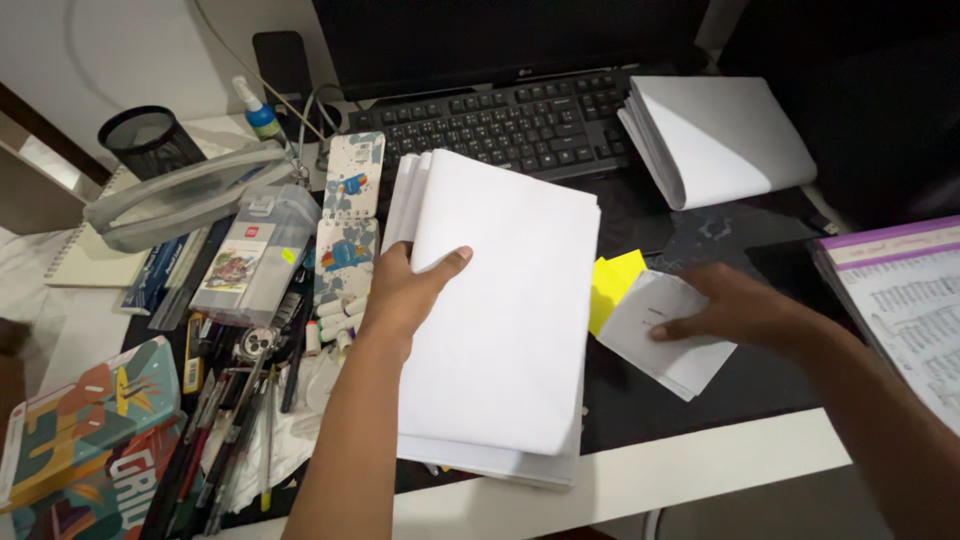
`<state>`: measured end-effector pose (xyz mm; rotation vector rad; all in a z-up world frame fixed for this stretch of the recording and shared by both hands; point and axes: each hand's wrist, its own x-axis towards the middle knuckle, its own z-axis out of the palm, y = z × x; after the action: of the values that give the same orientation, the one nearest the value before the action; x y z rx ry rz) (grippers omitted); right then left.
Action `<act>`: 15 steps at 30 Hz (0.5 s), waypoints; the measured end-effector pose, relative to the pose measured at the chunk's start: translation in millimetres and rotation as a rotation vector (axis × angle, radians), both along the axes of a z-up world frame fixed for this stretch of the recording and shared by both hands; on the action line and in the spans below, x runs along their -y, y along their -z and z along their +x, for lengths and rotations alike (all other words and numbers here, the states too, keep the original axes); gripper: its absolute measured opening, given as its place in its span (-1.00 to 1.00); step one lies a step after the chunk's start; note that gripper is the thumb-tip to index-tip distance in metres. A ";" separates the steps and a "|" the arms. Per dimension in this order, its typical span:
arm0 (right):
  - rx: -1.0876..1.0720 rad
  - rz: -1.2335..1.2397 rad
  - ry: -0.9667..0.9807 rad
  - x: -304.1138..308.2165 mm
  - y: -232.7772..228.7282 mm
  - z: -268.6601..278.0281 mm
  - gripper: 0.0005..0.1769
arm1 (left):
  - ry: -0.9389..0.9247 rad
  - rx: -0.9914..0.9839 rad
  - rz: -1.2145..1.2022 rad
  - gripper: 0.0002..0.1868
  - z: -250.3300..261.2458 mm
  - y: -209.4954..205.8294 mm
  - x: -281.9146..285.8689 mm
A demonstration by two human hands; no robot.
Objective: The person sorts and stacks loose papers and folders on a cluttered desk. They separate sheets, place them into a black folder, and arrange the remaining papers into neat piles. The person also handles sticky notes and markers while organizing the workspace.
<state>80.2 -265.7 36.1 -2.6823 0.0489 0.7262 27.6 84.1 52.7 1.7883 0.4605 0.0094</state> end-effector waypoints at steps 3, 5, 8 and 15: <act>-0.009 0.126 0.095 -4.3 -17.8 -11.2 -0.09 | -0.018 0.001 0.078 -0.32 2.7 -3.9 2.6; -0.007 0.146 0.161 -9.6 -23.2 -16.6 -0.11 | -0.022 -0.002 0.107 -0.33 4.5 -5.1 2.3; -0.033 0.513 0.352 -20.5 -17.7 -29.4 -0.18 | -0.030 0.003 0.114 -0.34 7.0 -3.5 2.1; -0.185 1.071 0.603 -63.8 13.7 -41.7 -0.31 | -0.077 0.039 0.328 -0.33 10.4 6.7 -3.2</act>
<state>38.5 -201.9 22.4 -1.4605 0.3771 0.5555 38.0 87.3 46.1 2.0862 0.5222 0.1827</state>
